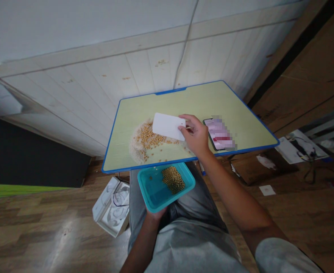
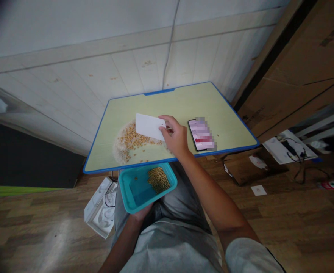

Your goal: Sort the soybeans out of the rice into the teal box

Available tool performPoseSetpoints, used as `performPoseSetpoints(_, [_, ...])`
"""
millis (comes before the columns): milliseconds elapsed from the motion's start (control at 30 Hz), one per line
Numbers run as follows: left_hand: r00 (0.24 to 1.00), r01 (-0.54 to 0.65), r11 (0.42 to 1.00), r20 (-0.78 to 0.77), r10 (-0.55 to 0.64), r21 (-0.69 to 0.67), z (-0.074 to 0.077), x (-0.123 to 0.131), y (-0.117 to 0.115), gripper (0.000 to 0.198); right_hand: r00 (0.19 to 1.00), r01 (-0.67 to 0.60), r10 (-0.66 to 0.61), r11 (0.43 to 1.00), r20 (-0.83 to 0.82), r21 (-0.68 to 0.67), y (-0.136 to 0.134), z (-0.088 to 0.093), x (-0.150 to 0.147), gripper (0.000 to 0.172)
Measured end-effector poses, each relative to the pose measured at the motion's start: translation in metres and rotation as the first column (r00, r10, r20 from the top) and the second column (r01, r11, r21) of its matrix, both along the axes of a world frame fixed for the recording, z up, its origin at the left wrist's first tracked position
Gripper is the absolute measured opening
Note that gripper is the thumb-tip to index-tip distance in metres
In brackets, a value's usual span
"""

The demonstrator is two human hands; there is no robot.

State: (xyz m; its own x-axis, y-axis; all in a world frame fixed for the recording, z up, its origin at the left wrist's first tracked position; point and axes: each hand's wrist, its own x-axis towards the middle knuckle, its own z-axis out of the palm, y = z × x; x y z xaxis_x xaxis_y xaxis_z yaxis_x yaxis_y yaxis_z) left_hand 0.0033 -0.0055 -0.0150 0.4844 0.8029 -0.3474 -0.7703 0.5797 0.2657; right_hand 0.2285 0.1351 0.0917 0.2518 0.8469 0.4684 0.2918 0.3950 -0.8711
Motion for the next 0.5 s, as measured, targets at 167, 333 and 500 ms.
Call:
performPoseSetpoints(167, [1.0,0.007,1.0,-0.027,-0.007,-0.016,-0.0047,-0.0016,0.0008,0.081,0.999,-0.046,0.046,0.999,0.007,-0.019,0.0001,0.0016,-0.0005,0.033])
performPoseSetpoints(333, [0.998,-0.017,1.0,-0.053,0.016,-0.022,-0.0058,0.0008,0.0,0.084,0.999,-0.033,0.032,0.999,-0.014,-0.022,0.0,0.0015,-0.0007,0.033])
performPoseSetpoints(500, [0.997,-0.006,1.0,-0.072,0.004,-0.025,-0.0017,-0.0005,-0.0004,0.084,0.994,-0.108,0.108,0.994,-0.012,-0.02,-0.0004,0.0011,-0.0006,0.032])
